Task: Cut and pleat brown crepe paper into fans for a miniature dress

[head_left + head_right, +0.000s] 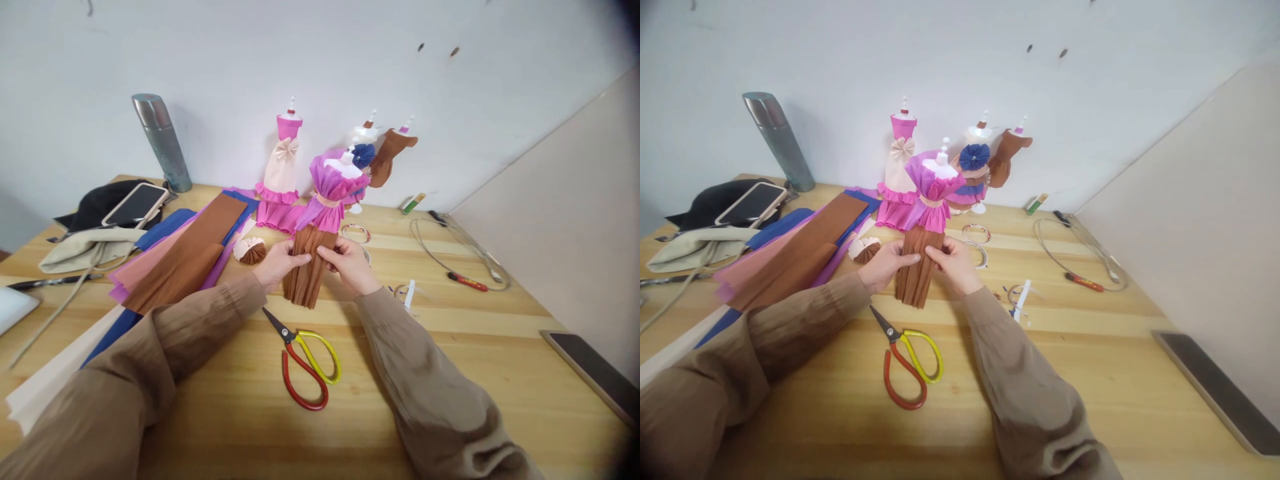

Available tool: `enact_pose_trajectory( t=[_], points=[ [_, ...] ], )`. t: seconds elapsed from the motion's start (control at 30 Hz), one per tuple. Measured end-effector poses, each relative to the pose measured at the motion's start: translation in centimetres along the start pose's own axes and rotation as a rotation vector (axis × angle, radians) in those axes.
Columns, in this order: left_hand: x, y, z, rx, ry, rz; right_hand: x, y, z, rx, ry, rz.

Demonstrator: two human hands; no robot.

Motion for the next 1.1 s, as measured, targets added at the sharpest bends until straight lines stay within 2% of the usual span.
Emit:
enact_pose_trajectory(
  t=[0.33, 0.57, 0.63, 0.8, 1.0, 1.1],
  points=[
    [-0.3, 0.1, 0.3, -0.008, -0.004, -0.016, -0.6, -0.1, -0.4, -0.013, 0.037, -0.051],
    [-0.6, 0.4, 0.2, -0.033, -0.095, -0.047, -0.5, 0.0, 0.1, -0.005, 0.078, -0.058],
    [-0.6, 0.4, 0.3, -0.027, -0.094, -0.029, -0.4, -0.2, 0.1, 0.015, 0.066, -0.029],
    [0.2, -0.3, 1.2, 0.006, 0.056, 0.015, -0.2, -0.6, -0.3, 0.076, 0.002, 0.052],
    [2.9, -2.8, 1.5, 0.056, 0.191, -0.017, 0.9, 0.6, 1.1, 0.276, -0.105, 0.191],
    [3.9, -3.9, 0.9, -0.022, 0.134, -0.031, 2.1, 1.1, 2.7, 0.444, -0.106, 0.308]
  ],
)
Point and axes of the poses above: each hand's wrist, its own x-axis away from the middle knuckle, its own y-axis out of the back of the hand, z = x × y, the point moved 5 cm from there along -x, towards the middle knuckle, and after that the axes turned 8 degrees about -y, right-handed, at the moved point
